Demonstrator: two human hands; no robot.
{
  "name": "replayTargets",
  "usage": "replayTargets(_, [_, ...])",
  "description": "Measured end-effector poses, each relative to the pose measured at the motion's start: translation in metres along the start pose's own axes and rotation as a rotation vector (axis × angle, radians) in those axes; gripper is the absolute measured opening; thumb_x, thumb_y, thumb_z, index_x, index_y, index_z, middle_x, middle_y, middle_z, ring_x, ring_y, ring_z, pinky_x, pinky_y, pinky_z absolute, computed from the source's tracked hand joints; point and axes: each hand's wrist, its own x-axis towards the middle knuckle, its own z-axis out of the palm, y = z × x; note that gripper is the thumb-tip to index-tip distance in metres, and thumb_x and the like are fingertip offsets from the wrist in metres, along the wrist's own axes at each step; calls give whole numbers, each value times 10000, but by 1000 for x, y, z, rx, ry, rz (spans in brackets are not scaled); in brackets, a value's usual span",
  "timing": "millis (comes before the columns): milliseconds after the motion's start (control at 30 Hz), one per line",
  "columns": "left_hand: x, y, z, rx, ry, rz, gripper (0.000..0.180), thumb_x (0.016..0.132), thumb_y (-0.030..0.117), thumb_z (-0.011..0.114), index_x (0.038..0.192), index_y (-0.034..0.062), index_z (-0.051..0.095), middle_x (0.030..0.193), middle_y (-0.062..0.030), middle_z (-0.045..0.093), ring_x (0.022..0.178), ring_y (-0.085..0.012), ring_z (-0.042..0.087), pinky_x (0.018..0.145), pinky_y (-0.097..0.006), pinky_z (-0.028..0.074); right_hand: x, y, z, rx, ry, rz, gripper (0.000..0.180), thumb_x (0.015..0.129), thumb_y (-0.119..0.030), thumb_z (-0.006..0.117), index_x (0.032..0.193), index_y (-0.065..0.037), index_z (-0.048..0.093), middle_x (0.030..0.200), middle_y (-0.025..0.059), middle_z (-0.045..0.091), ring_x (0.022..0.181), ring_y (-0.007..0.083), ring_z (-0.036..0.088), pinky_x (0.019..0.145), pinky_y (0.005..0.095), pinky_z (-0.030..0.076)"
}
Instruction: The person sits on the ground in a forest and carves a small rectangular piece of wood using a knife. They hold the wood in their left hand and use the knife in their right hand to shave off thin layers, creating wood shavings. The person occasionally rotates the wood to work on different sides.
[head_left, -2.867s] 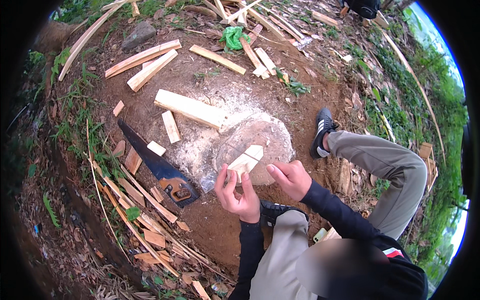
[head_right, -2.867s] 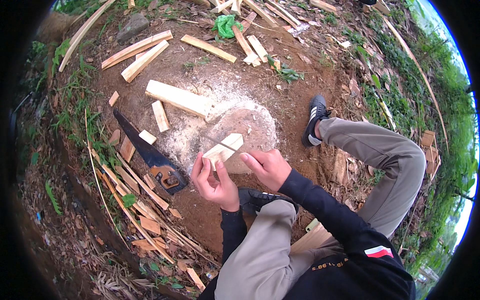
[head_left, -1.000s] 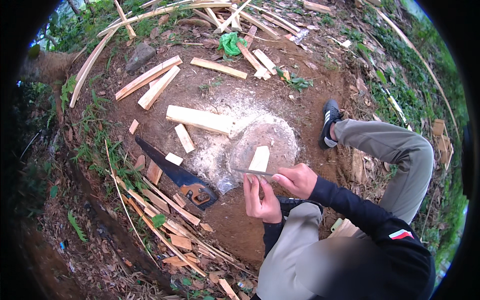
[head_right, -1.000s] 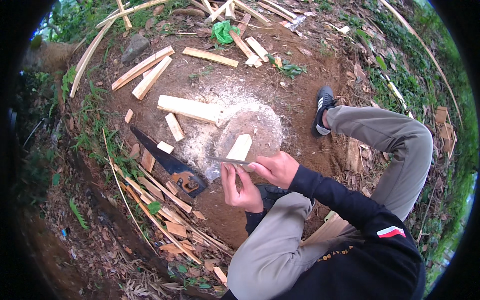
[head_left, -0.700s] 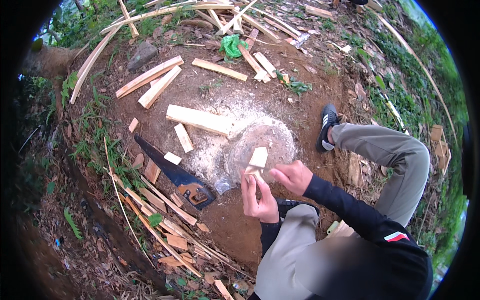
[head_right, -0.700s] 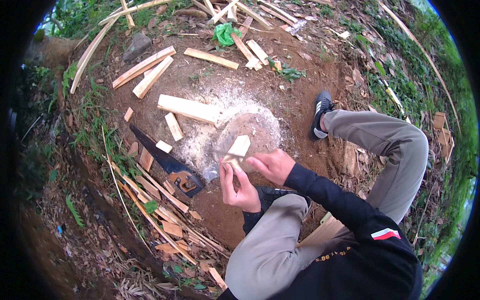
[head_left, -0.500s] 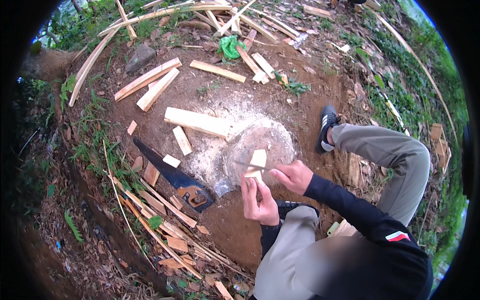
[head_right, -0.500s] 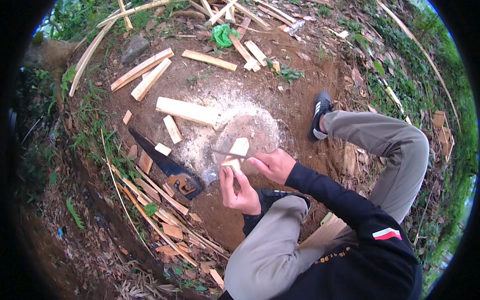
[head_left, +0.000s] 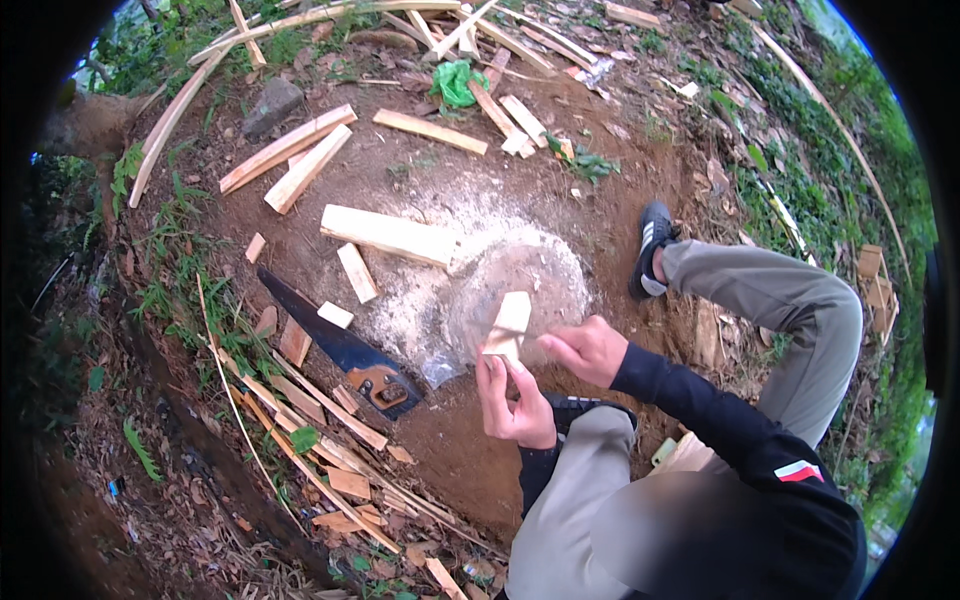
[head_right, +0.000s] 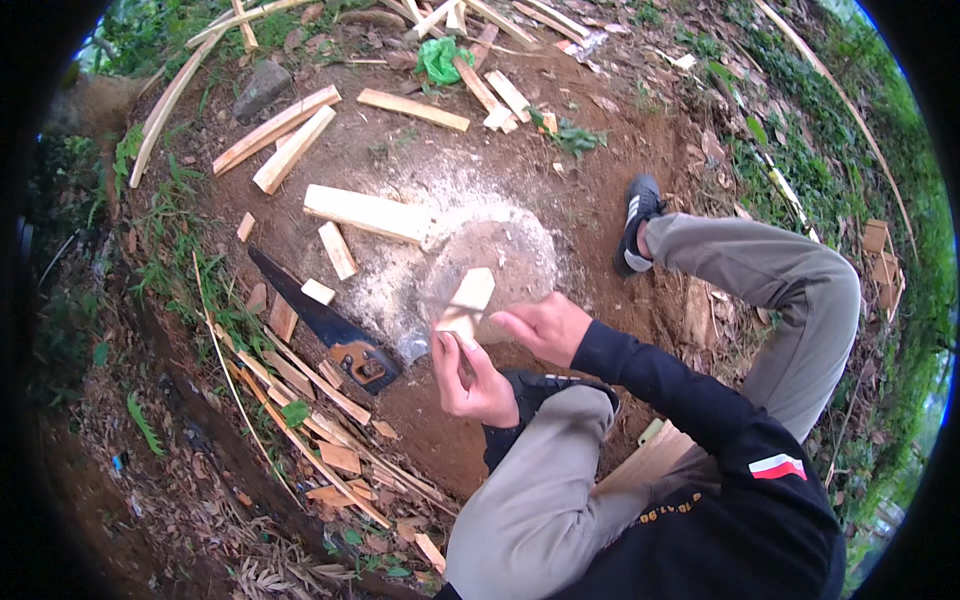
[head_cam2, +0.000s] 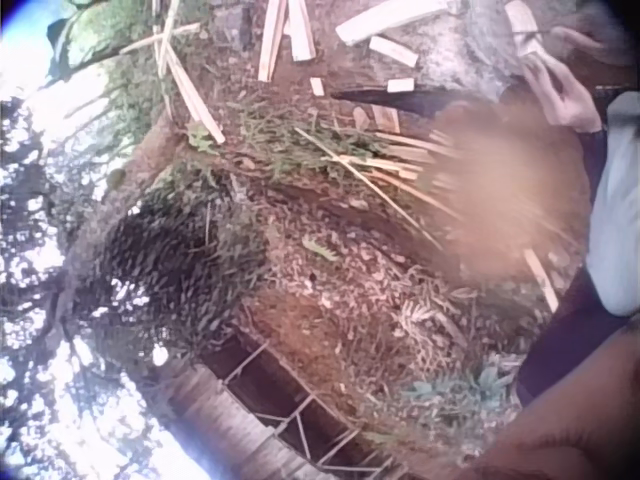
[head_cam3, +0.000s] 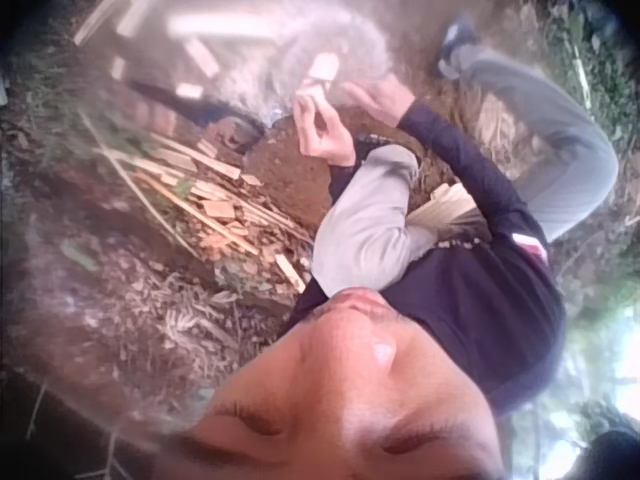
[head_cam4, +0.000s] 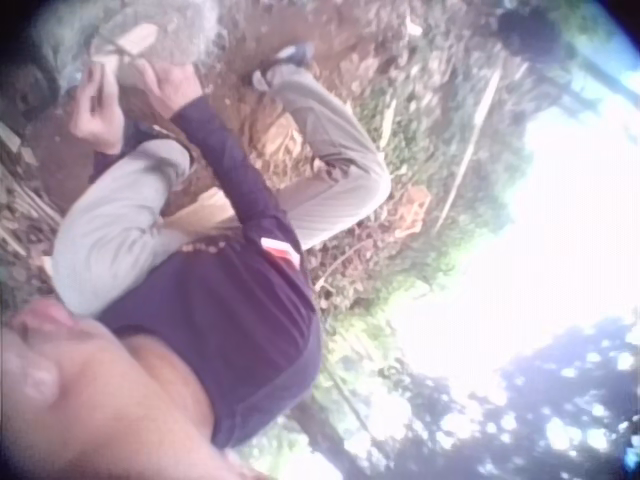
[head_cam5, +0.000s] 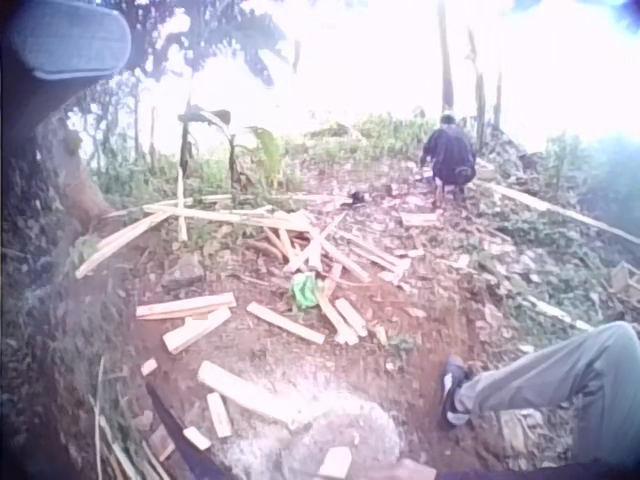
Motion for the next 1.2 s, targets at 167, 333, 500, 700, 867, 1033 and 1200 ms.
replayTargets(167, [-2, -4, 0, -50, -13, -28, 254, 919, -86, 607, 1170, -123, 630, 1305, -331, 574, 1166, -380, 629, 901, -413, 579, 6, 15, 0, -53, 41, 92, 245, 988, -238, 583, 925, -36, 705, 630, 193, 594, 589, 365, 640, 547, 444, 512])
replayTargets(333, [-4, -5, -4, -34, -7, -69, 238, 928, -70, 612, 1157, -133, 631, 1309, -325, 575, 1169, -378, 629, 902, -424, 573, -7, -19, 10, -46, 28, -89, 276, 990, -264, 575, 839, -46, 652, 609, 163, 585, 564, 371, 621, 523, 445, 498])
replayTargets(500, [-4, -8, -2, -15, 5, -99, 248, 927, -65, 622, 1166, -131, 634, 1293, -323, 584, 1165, -374, 631, 921, -412, 570, -3, -22, 12, 3, 85, -61, 286, 992, -265, 576, 808, -53, 633, 596, 161, 581, 538, 366, 609, 510, 455, 487])
replayTargets(700, [-4, -9, 0, -22, 0, 3, 240, 925, -69, 623, 1159, -121, 639, 1278, -339, 582, 1162, -383, 630, 915, -420, 577, -4, -9, 13, -120, 105, 28, 261, 985, -270, 586, 823, -73, 641, 587, 164, 583, 535, 364, 612, 501, 460, 490])
replayTargets(867, [-4, -8, -1, -3, 5, -26, 237, 928, -78, 609, 1159, -126, 628, 1281, -336, 583, 1175, -388, 621, 918, -426, 578, -5, -7, 20, -89, 150, 1, 293, 986, -305, 586, 810, -78, 642, 559, 157, 563, 516, 366, 606, 490, 456, 491])
replayTargets(1033, [-6, -8, 2, -37, -14, 33, 249, 933, -81, 603, 1177, -128, 612, 1273, -342, 583, 1156, -372, 633, 901, -402, 589, 4, 15, 17, -266, 209, 15, 320, 982, -315, 597, 776, -70, 607, 539, 155, 542, 490, 361, 592, 461, 450, 474])
replayTargets(1200, [-9, -14, 0, -24, 52, -7, 272, 879, -93, 650, 1146, -46, 649, 1208, -328, 630, 1109, -424, 658, 889, -448, 585, -2, 3, 16, -265, 157, -56, 310, 984, -326, 592, 798, -80, 620, 547, 151, 541, 489, 353, 598, 449, 454, 469])
